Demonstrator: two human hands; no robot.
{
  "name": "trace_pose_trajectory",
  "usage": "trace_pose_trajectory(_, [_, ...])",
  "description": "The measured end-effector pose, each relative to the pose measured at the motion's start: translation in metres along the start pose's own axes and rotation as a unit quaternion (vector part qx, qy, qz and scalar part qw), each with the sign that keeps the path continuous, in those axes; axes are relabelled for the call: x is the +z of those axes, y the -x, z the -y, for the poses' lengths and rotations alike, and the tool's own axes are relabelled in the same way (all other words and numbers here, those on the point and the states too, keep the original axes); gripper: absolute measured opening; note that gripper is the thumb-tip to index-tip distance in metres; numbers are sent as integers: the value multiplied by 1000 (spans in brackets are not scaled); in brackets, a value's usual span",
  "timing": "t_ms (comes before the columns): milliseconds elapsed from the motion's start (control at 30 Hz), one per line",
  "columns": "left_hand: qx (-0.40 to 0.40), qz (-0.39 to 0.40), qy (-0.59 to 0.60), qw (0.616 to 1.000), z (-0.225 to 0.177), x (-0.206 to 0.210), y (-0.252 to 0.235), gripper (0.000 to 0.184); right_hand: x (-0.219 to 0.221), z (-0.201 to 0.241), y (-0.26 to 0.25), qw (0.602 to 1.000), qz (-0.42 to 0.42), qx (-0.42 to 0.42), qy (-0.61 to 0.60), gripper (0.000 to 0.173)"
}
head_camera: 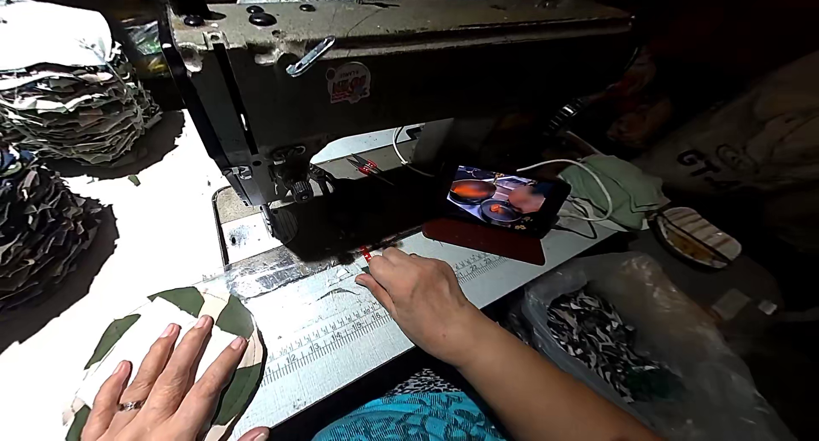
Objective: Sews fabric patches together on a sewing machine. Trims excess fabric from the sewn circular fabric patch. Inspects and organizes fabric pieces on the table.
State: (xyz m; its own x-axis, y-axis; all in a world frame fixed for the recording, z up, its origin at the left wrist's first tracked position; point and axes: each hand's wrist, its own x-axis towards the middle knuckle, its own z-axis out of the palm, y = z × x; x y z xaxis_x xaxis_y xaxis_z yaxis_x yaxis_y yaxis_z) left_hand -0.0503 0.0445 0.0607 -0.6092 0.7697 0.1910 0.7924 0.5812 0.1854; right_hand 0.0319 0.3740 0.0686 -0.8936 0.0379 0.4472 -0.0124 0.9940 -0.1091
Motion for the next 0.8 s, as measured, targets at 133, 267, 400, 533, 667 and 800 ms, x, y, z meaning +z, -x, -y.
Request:
trace_pose_trajectory(133, [2,-1,-4,1000,-1,-1,0,85,-5,-6,9,1000,2,17,2,35])
trace_pose_trajectory(267, [-1,-7,-5,1000,-2,0,1,86,-25,-27,26,995,21,94,-42,34])
trace_pose_trajectory(400, [-6,-3,-1,1000,-2,0,2,87,-55,-70,62,983,28,171,-57,36])
trace_pose_trajectory(533, [-7,-22,-16,1000,-4,1,2,84,-90,-117,114,965,88,248,15,49])
trace_pose_trajectory(667, [-4,-72,-34,997,-5,8,2,82,-114,-149,155,911,221,340,75,62])
trace_pose_trajectory(800, [1,-92,-41,995,-7,10,2,79,-131,-127,131,855,308,410,71,55])
